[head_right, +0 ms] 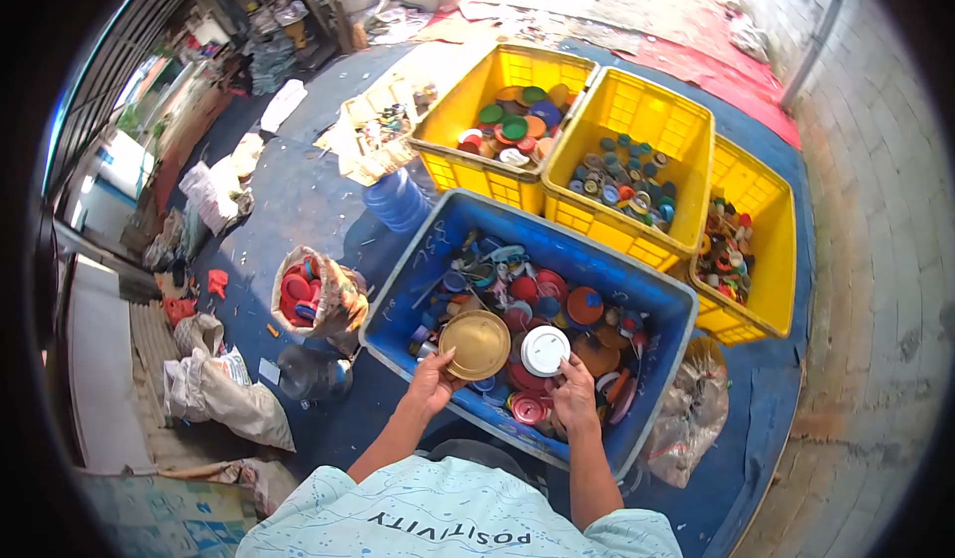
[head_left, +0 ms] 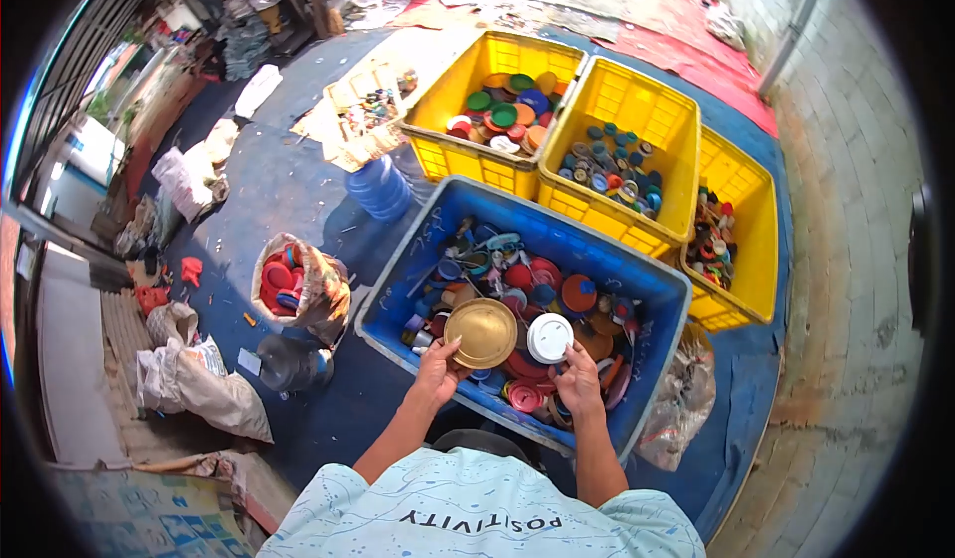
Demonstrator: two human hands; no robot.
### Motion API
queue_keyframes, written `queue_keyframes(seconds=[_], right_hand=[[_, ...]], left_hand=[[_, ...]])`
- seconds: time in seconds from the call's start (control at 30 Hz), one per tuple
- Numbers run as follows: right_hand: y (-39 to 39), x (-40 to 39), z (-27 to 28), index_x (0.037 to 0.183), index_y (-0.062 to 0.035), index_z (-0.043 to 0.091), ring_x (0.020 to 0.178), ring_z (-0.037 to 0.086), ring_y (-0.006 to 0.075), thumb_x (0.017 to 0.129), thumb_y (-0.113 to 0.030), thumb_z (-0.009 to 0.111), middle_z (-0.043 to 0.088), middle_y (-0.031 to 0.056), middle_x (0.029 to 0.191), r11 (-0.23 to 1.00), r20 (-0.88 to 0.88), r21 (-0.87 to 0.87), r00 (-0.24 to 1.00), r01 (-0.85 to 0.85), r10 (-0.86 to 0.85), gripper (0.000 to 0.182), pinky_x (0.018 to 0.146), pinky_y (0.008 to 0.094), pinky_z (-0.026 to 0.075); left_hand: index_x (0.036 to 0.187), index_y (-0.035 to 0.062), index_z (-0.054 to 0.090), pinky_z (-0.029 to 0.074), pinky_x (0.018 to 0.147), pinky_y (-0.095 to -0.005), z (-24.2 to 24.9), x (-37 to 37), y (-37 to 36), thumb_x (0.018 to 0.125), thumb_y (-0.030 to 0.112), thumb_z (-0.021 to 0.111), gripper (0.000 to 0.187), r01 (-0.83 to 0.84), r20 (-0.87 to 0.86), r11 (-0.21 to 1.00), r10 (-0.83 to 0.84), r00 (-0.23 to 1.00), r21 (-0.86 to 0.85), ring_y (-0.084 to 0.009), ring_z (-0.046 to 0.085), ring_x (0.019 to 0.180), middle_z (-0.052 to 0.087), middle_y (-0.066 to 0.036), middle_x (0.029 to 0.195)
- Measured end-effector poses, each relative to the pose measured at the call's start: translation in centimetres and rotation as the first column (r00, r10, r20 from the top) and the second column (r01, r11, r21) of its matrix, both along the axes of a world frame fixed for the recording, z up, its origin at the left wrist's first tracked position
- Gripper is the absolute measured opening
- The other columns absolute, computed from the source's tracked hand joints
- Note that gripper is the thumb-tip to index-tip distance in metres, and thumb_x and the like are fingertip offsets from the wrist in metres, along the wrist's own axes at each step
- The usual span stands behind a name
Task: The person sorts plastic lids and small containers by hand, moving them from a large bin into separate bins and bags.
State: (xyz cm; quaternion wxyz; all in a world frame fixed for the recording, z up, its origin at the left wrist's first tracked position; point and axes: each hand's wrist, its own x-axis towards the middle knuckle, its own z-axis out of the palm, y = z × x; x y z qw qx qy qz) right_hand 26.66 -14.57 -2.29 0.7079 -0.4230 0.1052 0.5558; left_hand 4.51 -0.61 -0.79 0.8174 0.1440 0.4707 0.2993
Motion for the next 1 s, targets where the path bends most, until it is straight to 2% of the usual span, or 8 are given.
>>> queue_keyframes(seconds=[0.27,0.37,0.5,0.6,0.63,0.73,0.87,1.0], right_hand=[[5.9,-5.5,0.7,0.108,-0.015,0.054,0.083,0.055,0.0121,0.086,-0.014,0.061,0.059,-0.0026,0.096,0.982,0.033,0.044,0.982,-0.186,0.185,0.024,0.07,0.0322,0.045],[8.9,-9.2,-0.1,0.107,-0.0155,0.055,0.084,0.056,0.0137,0.083,-0.013,0.06,0.059,-0.002,0.096,0.967,0.034,0.135,0.976,-0.216,0.213,0.024,0.069,0.033,0.044],[14.4,-17.3,1.9,0.105,-0.0161,0.057,0.084,0.056,0.0142,0.081,-0.016,0.061,0.059,-0.0013,0.097,0.949,0.117,0.097,0.951,-0.299,0.287,0.025,0.07,0.0357,0.043],[19.1,-25.4,3.4,0.105,-0.0111,0.055,0.076,0.06,0.0138,0.084,-0.013,0.058,0.062,0.0007,0.088,0.973,0.124,0.001,0.966,-0.231,0.229,0.021,0.06,0.0274,0.045],[20.7,-27.1,1.9,0.104,-0.0108,0.055,0.067,0.057,0.0109,0.083,-0.011,0.061,0.06,-0.0009,0.083,0.963,0.111,0.024,0.958,-0.268,0.264,0.022,0.054,0.0242,0.04],[24.4,-32.2,1.7,0.102,-0.012,0.055,0.064,0.053,0.0101,0.082,-0.012,0.065,0.057,-0.0025,0.078,0.97,0.299,-0.134,0.924,-0.205,0.237,0.023,0.054,0.026,0.041],[28.6,-35.2,2.8,0.098,-0.0095,0.052,0.063,0.052,0.0091,0.082,-0.007,0.066,0.054,-0.0017,0.074,0.957,0.253,-0.078,0.923,-0.28,0.29,0.021,0.053,0.0272,0.041],[32.0,-36.3,3.2,0.097,-0.01,0.051,0.065,0.052,0.0112,0.083,-0.006,0.066,0.053,-0.0008,0.075,0.953,0.243,-0.107,0.923,-0.282,0.3,0.022,0.057,0.029,0.041]], left_hand=[[0.11,0.0094,0.053,0.054,0.074,-0.0384,2.8,-8.5,1.1,0.086,0.012,0.066,0.027,-0.163,0.045,0.986,0.165,0.985,-0.045,-0.022,0.062,0.095,0.061,-0.007,0.104],[0.116,0.0081,0.05,0.054,0.083,-0.046,1.0,-12.9,3.5,0.088,0.01,0.062,0.031,-0.162,0.135,0.986,0.165,0.977,-0.03,-0.026,0.06,0.106,0.058,-0.009,0.113],[0.112,0.0048,0.05,0.054,0.086,-0.0481,2.3,-20.1,7.3,0.087,0.009,0.064,0.029,-0.209,0.194,0.976,0.216,0.957,-0.056,-0.0267,0.062,0.102,0.058,-0.01,0.111],[0.108,0.0058,0.051,0.055,0.086,-0.0483,1.5,-27.1,10.3,0.085,0.008,0.066,0.027,-0.218,0.136,0.974,0.225,0.965,-0.063,-0.0263,0.063,0.099,0.059,-0.009,0.107],[0.107,0.0055,0.052,0.056,0.084,-0.0476,1.3,-29.5,11.1,0.085,0.009,0.067,0.027,-0.255,0.126,0.966,0.259,0.958,-0.043,-0.0261,0.064,0.097,0.059,-0.009,0.106],[0.105,0.0052,0.052,0.056,0.082,-0.0462,0.8,-36.0,13.8,0.085,0.008,0.067,0.025,-0.343,0.075,0.939,0.342,0.937,-0.004,-0.0257,0.064,0.095,0.059,-0.009,0.103],[0.109,0.0075,0.055,0.056,0.075,-0.0423,-1.3,-41.4,17.7,0.084,0.003,0.065,0.027,-0.431,0.117,0.902,0.431,0.894,-0.028,-0.0247,0.063,0.093,0.06,-0.009,0.102],[0.111,0.0086,0.055,0.054,0.073,-0.0404,-2.0,-41.2,21.7,0.084,0.003,0.065,0.03,-0.438,0.169,0.894,0.447,0.878,-0.093,-0.0242,0.062,0.094,0.061,-0.007,0.105]])
